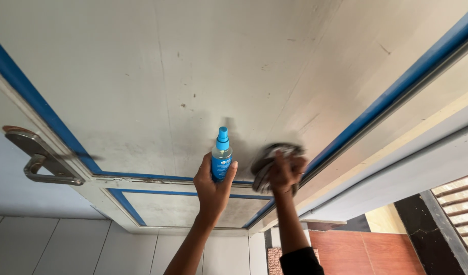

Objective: Cleaning a white door with a cloth and cleaning spray.

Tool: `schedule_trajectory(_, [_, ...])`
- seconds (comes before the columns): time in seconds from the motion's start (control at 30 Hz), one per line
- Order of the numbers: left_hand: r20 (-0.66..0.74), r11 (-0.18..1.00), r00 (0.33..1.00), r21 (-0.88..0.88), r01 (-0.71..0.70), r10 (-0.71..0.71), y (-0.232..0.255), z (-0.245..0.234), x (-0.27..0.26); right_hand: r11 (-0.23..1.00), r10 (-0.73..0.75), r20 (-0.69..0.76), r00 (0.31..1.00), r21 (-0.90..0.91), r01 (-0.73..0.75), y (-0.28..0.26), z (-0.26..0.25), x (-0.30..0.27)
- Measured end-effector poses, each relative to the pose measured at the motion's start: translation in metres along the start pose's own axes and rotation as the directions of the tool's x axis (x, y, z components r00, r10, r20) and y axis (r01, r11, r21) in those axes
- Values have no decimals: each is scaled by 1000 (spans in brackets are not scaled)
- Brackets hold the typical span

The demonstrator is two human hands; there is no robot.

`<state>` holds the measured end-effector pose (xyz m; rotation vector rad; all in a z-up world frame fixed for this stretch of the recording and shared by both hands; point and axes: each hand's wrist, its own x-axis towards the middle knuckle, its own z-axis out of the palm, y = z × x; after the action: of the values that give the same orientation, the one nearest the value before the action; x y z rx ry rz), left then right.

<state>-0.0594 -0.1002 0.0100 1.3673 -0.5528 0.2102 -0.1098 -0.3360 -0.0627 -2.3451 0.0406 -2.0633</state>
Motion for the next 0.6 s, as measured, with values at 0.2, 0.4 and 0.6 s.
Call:
schedule_trajectory(0.2, [13,998,999,39,-47,47,-6,0,-7,950,39,-398,916,-270,-158,12,-2,100])
schedule_trajectory(0.4, [-30,999,999,39,-35,36,-13,-8,-7,990,-9,-423,906,-133,-52,-33,38,161])
schedule_trajectory(0.6, [-50,999,999,44,-1,3,-5,-9,-7,971,-238,-32,971,-41,236,-83,27,133])
